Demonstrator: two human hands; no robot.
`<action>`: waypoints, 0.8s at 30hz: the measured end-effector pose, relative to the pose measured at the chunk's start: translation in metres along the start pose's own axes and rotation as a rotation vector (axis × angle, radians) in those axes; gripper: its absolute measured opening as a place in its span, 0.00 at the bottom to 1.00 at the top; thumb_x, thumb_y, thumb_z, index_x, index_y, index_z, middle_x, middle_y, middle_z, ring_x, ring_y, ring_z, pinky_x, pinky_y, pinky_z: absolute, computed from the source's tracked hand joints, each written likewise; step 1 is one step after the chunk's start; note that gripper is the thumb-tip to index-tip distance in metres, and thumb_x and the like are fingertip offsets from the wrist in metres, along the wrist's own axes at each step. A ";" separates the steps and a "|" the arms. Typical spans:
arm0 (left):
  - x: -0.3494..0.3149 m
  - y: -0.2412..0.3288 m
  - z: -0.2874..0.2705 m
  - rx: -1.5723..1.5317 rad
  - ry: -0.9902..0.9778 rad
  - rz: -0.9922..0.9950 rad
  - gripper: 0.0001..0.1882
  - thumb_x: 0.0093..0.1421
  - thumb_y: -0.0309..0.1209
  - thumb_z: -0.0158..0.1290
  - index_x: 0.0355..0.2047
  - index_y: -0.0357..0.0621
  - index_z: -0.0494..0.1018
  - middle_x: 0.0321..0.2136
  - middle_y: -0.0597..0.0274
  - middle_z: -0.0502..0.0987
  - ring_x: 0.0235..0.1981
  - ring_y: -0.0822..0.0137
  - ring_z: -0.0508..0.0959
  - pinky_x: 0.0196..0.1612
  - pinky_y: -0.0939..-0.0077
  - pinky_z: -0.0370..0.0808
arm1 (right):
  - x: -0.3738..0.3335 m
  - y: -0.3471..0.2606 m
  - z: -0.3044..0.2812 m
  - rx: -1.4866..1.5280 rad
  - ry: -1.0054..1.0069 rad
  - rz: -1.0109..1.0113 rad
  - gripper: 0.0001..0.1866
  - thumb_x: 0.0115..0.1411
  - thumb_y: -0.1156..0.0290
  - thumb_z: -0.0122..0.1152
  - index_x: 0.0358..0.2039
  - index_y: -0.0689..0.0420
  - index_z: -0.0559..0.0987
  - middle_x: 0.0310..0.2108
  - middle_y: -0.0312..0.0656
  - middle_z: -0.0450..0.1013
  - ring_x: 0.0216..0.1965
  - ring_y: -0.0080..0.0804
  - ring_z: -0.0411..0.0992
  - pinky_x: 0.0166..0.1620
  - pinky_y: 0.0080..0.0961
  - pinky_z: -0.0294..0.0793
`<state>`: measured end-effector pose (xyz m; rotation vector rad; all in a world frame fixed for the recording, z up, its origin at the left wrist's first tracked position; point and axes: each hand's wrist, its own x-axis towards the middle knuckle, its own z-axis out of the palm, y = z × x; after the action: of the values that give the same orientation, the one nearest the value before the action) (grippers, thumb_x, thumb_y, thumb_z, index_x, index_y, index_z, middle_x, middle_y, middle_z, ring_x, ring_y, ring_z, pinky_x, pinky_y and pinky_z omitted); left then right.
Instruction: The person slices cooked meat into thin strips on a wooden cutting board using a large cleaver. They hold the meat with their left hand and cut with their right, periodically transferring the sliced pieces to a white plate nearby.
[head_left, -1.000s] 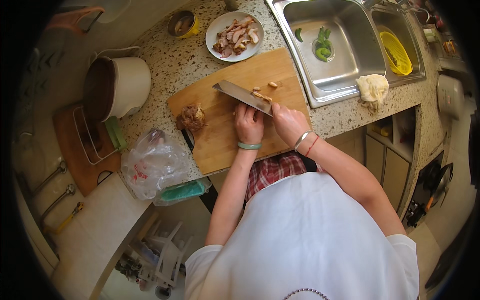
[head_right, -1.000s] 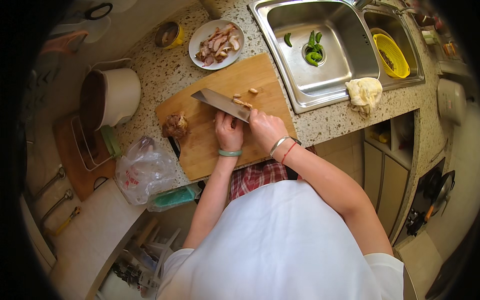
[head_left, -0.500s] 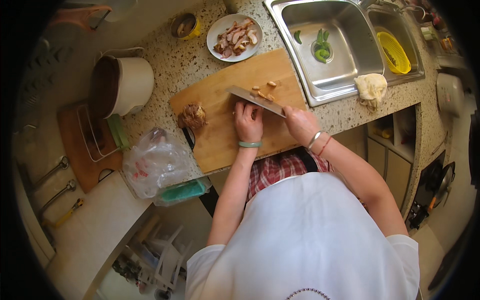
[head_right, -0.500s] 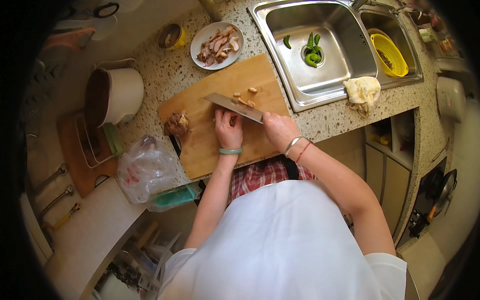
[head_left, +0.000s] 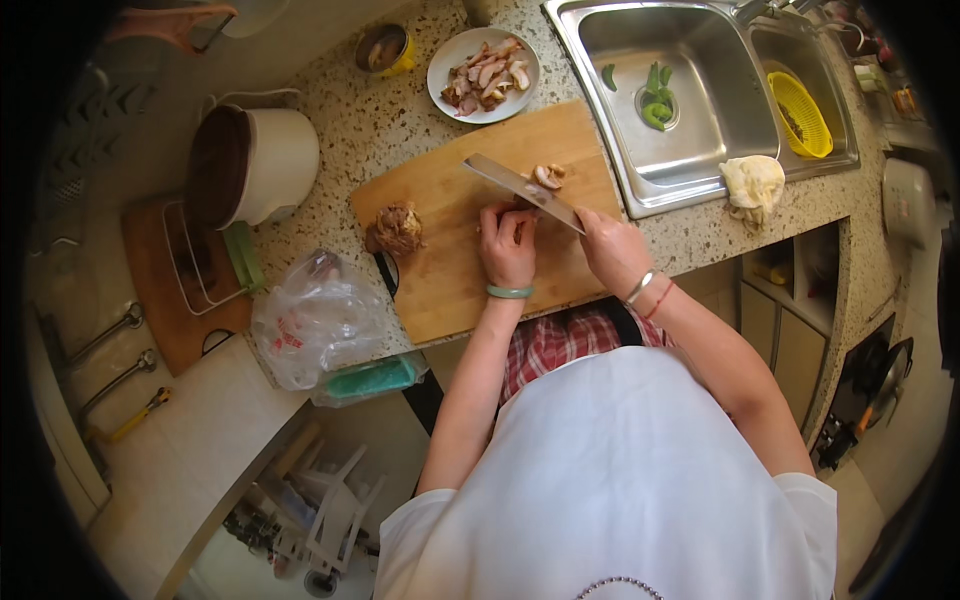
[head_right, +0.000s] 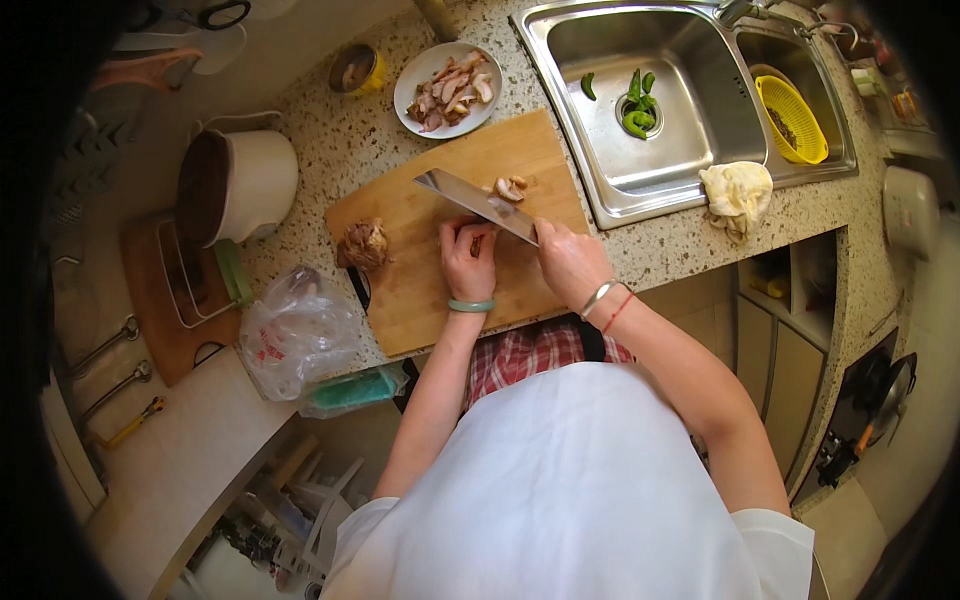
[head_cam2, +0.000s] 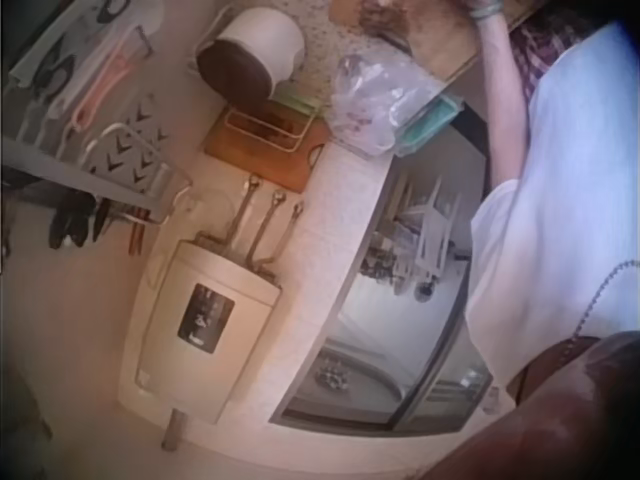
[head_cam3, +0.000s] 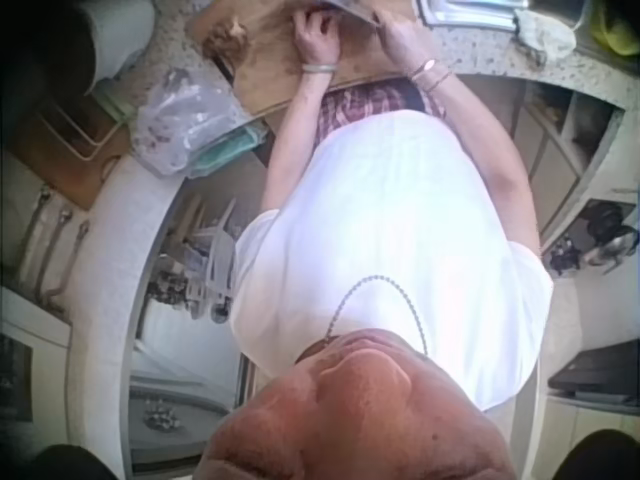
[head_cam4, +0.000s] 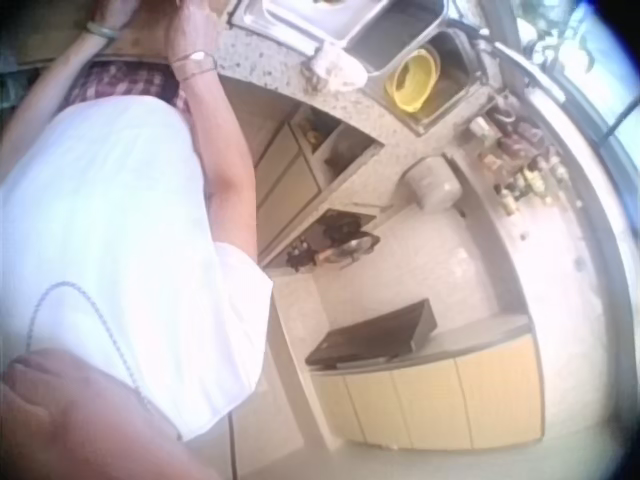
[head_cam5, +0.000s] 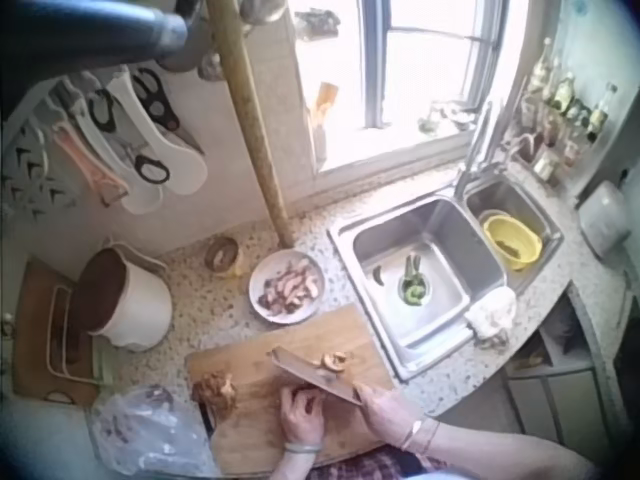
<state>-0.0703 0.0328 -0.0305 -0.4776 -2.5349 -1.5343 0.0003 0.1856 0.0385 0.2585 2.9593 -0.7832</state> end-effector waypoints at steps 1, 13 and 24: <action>-0.002 -0.003 0.000 -0.031 0.008 -0.027 0.05 0.52 0.21 0.60 0.29 0.40 0.75 0.35 0.54 0.73 0.34 0.54 0.76 0.34 0.64 0.74 | -0.005 -0.002 -0.005 -0.002 -0.040 -0.002 0.06 0.60 0.74 0.52 0.38 0.60 0.71 0.27 0.52 0.76 0.26 0.49 0.77 0.29 0.42 0.76; -0.004 -0.009 -0.004 0.018 -0.108 -0.057 0.11 0.53 0.16 0.54 0.37 0.35 0.76 0.40 0.53 0.74 0.37 0.57 0.76 0.36 0.71 0.74 | -0.030 -0.003 -0.013 0.024 -0.271 0.135 0.10 0.59 0.76 0.54 0.41 0.60 0.72 0.28 0.51 0.76 0.29 0.53 0.75 0.31 0.45 0.75; 0.003 -0.005 -0.004 0.073 -0.080 0.011 0.09 0.51 0.20 0.57 0.35 0.38 0.77 0.38 0.52 0.75 0.39 0.48 0.75 0.42 0.61 0.74 | 0.017 -0.023 -0.002 -0.062 -0.247 0.059 0.04 0.58 0.76 0.51 0.32 0.63 0.70 0.25 0.54 0.76 0.28 0.52 0.78 0.30 0.41 0.79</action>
<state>-0.0750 0.0277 -0.0319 -0.5535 -2.6323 -1.4412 -0.0205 0.1695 0.0492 0.2258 2.7256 -0.6615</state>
